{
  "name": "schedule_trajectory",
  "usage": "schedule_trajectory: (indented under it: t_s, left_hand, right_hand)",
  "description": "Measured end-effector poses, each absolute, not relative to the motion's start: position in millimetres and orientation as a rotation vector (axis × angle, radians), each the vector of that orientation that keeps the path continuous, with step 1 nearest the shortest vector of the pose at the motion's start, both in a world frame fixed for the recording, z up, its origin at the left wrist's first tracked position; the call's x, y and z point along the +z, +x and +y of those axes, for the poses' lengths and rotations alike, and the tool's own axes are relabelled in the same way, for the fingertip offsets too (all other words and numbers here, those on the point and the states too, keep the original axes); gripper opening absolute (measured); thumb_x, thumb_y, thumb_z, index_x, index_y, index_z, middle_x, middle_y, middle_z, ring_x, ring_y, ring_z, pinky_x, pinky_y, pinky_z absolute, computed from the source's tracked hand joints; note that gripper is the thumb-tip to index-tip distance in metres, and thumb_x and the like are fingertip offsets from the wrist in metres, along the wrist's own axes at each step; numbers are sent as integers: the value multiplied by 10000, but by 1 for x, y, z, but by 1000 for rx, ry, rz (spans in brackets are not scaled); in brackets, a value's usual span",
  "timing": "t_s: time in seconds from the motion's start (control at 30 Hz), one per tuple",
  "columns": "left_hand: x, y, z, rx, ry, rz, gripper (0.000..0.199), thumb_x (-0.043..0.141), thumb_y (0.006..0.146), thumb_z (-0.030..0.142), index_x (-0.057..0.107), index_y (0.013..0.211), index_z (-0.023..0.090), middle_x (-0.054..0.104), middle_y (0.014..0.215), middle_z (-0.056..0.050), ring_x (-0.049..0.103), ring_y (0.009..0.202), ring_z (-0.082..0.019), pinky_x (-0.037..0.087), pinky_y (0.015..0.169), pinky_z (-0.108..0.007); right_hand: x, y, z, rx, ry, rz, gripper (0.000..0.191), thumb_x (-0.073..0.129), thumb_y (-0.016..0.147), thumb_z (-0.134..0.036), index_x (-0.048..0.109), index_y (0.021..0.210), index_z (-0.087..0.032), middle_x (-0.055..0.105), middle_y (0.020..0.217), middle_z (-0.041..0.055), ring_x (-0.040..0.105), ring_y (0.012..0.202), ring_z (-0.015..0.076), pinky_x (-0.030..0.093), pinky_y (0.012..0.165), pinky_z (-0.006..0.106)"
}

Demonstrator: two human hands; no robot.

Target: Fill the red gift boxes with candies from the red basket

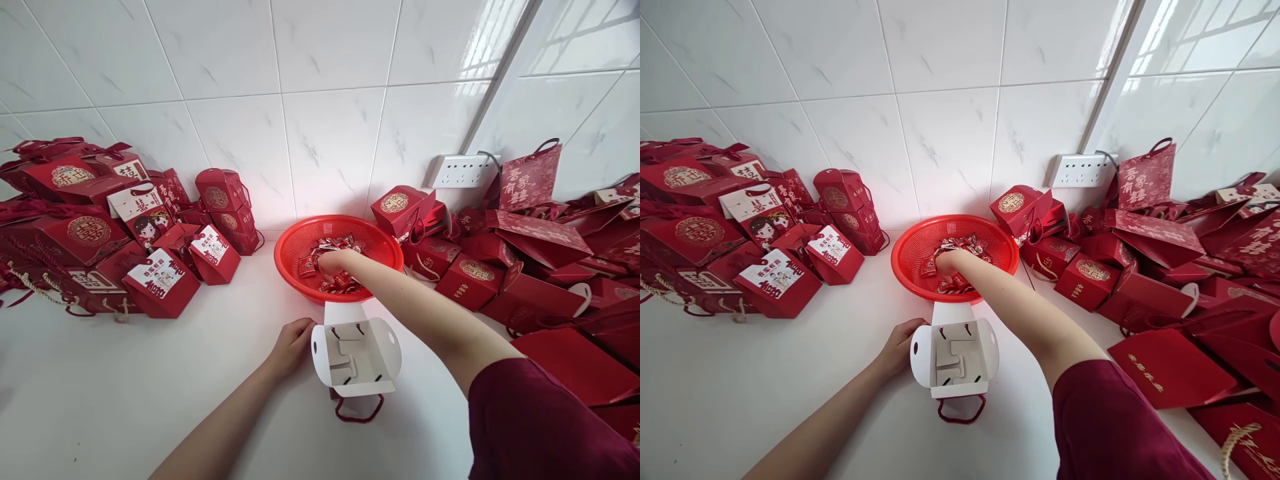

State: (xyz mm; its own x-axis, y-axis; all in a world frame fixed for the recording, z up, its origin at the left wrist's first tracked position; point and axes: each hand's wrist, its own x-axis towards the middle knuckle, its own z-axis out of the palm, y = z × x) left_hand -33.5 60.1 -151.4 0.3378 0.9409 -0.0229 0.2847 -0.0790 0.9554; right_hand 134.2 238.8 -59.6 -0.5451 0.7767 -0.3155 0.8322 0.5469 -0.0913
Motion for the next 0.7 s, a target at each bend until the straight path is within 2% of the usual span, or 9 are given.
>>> schedule_trajectory:
  t_s: [0.23, 0.43, 0.7]
  left_hand:
    - [-148, -37, 62, 779, 1595, 1130, 374, 481, 922, 449, 543, 689, 163, 500, 673, 14, 414, 640, -125, 342, 569, -234]
    - [-148, -38, 63, 767, 1606, 1125, 410, 483, 917, 490, 565, 690, 159, 525, 677, 4, 444, 644, -133, 359, 576, -241]
    - [-151, -39, 64, 765, 1595, 1103, 418, 476, 924, 503, 584, 713, 159, 547, 686, -1, 465, 648, -138, 372, 585, -245]
  right_hand:
    - [-38, 124, 278, -169, 1388, 2399, 290, 630, 943, -308, 617, 1180, -142, 617, 1213, 101, 619, 1074, 229, 531, 914, 434]
    - [-38, 158, 296, -196, 1595, 2244, 280, 585, 970, -344, 618, 1189, -172, 618, 1214, 89, 632, 1017, 213, 554, 865, 394]
    - [-39, 179, 307, -196, 1700, 2304, 327, 597, 963, -346, 593, 1232, -161, 600, 1240, 103, 625, 1043, 221, 547, 881, 414]
